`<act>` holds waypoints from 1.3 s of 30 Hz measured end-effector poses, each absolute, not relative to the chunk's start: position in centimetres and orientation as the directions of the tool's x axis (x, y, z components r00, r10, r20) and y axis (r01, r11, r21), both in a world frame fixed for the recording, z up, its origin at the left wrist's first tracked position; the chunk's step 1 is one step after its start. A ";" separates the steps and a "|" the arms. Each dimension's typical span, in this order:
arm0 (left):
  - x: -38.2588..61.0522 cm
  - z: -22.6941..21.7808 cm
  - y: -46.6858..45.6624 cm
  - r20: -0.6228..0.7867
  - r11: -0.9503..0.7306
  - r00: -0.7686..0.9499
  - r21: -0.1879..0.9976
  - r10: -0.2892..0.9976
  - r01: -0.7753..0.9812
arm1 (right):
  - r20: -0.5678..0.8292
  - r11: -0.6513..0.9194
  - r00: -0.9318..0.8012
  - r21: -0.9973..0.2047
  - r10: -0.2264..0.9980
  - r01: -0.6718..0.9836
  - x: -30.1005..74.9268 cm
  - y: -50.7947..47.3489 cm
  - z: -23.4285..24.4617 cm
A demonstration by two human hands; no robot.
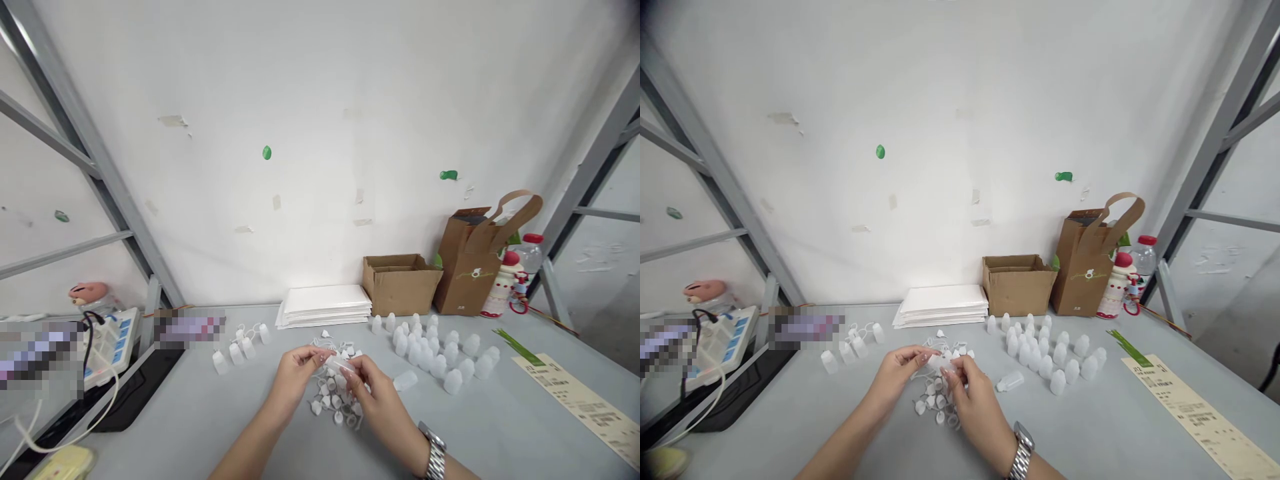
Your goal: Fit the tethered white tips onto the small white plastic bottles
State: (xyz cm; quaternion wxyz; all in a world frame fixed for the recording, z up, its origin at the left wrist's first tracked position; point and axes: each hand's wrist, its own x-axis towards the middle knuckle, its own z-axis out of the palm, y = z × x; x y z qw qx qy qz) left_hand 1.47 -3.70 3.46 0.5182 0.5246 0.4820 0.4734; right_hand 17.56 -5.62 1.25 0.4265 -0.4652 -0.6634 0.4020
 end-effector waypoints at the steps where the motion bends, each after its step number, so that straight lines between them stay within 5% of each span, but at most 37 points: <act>1: 1.5 3.4 -3.6 0.009 -0.010 0.094 1.000 0.996 0.016 | 0.151 0.204 -0.223 -0.949 0.963 0.242 17.5 -5.5 1.0; 5: 1.6 3.0 -3.4 0.021 -0.024 0.086 0.999 0.996 0.034 | 0.059 0.113 -0.287 -0.978 0.956 0.174 17.4 -5.1 0.7; 11: 1.7 3.1 -3.5 0.025 -0.027 0.069 0.999 0.997 0.029 | 0.182 0.239 -0.211 -0.928 0.960 0.286 17.6 -5.5 1.6; 18: 1.6 3.1 -3.6 0.155 -0.159 0.080 0.986 0.985 0.044 | -0.056 -0.095 -0.452 -0.993 0.890 -0.064 17.4 -4.6 0.9; 25: 1.5 3.8 -3.5 0.042 -0.009 0.273 0.993 0.961 -0.120 | -0.116 -0.223 -0.426 -0.952 0.897 -0.210 17.5 -4.3 0.6; 33: 1.1 4.1 -3.6 0.113 -0.125 0.164 0.990 0.980 0.061 | -0.030 -0.056 -0.428 -0.997 0.903 -0.048 17.2 -4.3 -0.4; 39: 1.3 3.8 -3.6 -0.018 0.024 0.053 0.995 0.998 -0.102 | -0.022 0.014 -0.405 -0.996 0.914 0.087 17.2 -4.9 0.1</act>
